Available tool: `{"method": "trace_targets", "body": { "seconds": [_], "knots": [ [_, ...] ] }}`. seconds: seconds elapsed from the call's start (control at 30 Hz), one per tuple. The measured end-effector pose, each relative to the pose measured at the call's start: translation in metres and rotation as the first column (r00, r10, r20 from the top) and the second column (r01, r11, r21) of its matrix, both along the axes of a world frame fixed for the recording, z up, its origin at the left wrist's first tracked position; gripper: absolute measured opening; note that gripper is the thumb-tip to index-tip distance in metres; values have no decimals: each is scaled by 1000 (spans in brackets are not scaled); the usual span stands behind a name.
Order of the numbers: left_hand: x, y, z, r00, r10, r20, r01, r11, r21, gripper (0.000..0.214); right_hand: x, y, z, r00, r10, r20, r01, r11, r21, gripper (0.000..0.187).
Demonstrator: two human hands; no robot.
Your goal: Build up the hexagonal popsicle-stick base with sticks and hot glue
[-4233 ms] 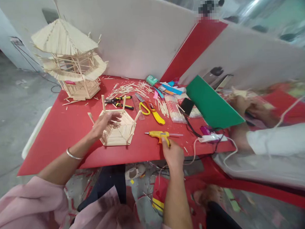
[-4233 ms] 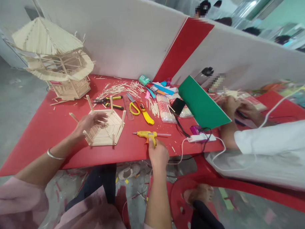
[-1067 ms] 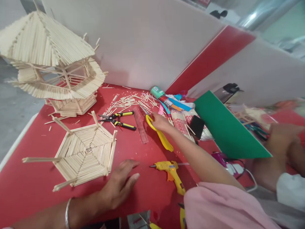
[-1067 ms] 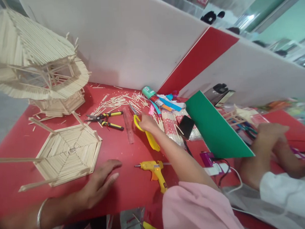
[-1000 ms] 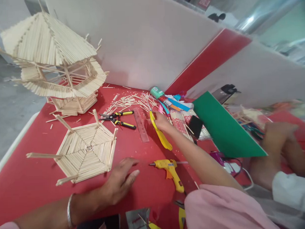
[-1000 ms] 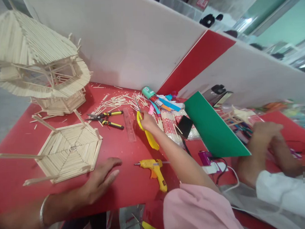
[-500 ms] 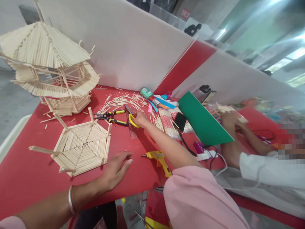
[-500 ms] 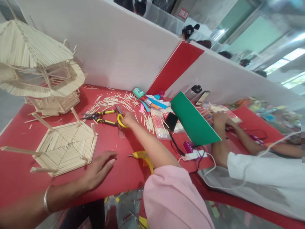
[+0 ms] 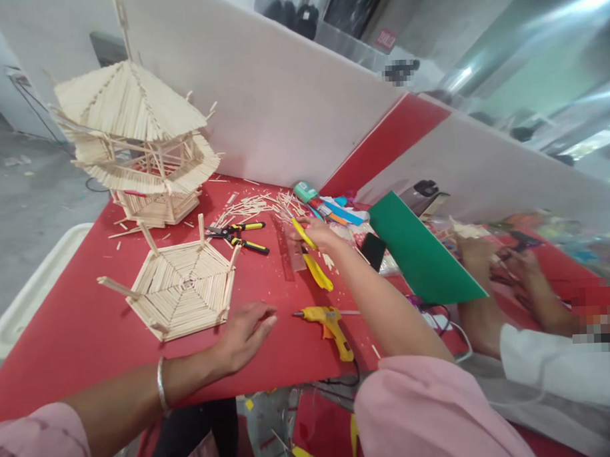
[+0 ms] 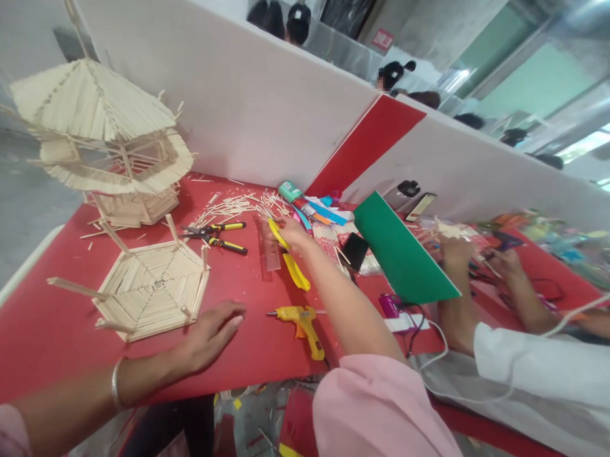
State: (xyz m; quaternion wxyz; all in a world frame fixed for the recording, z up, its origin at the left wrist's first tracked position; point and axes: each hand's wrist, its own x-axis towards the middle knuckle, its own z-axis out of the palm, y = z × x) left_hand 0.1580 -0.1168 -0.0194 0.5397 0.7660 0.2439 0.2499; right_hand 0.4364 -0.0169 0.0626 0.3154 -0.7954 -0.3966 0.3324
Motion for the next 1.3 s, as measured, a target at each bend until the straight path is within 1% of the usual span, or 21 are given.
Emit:
{"method": "trace_targets", "body": {
  "seconds": [0.07,0.13,0.23,0.37,0.43,0.47,0.57,0.67,0.77,0.83,0.9,1.0,1.1,1.2,1.3],
  "knots": [
    [0,0,0,1000,23,-1,-23,1000,-16,34,7,-5,7,999,27,-19,-27,999,28,59],
    [1,0,0,999,49,9,-49,998,-34,34,9,-9,9,997,74,-33,-72,997,42,60],
    [2,-1,-1,997,65,31,-64,997,-42,33,2,-8,3,986,162,-37,-160,986,44,61],
    [1,-1,-2,998,57,36,-56,998,-39,34,-11,6,-10,962,275,11,-275,960,56,62],
    [0,-1,-1,998,53,24,-52,998,-42,35,-6,11,-12,952,297,77,-303,951,68,60],
    [0,-1,-1,998,52,19,-51,998,-42,35,1,12,-12,948,294,121,-303,950,70,59],
    [-1,-1,-1,998,62,21,-61,997,-46,36,41,-2,-6,935,211,284,-236,970,58,50],
    [0,0,-2,997,67,32,-66,997,-47,35,92,-33,-2,890,49,454,-77,996,43,46],
    [1,0,-2,997,68,30,-67,997,-44,35,131,-66,-6,826,-90,557,102,995,9,47],
    [1,1,-1,997,68,21,-68,997,-42,35,146,-82,-13,792,-140,595,193,981,-27,49],
    [1,1,0,997,69,16,-68,997,-37,34,154,-93,-19,760,-164,629,260,964,-63,52],
    [1,1,0,998,63,12,-63,998,-31,33,154,-99,-24,705,-163,690,325,939,-110,49],
    [1,1,0,999,54,3,-54,998,-34,33,147,-98,-25,658,-128,742,359,920,-159,44],
    [1,1,1,999,46,-6,-46,998,-41,32,137,-95,-25,624,-75,777,378,900,-217,43],
    [1,1,0,999,44,4,-44,998,-43,30,128,-91,-20,590,-24,807,395,880,-263,43]
  ]
}}
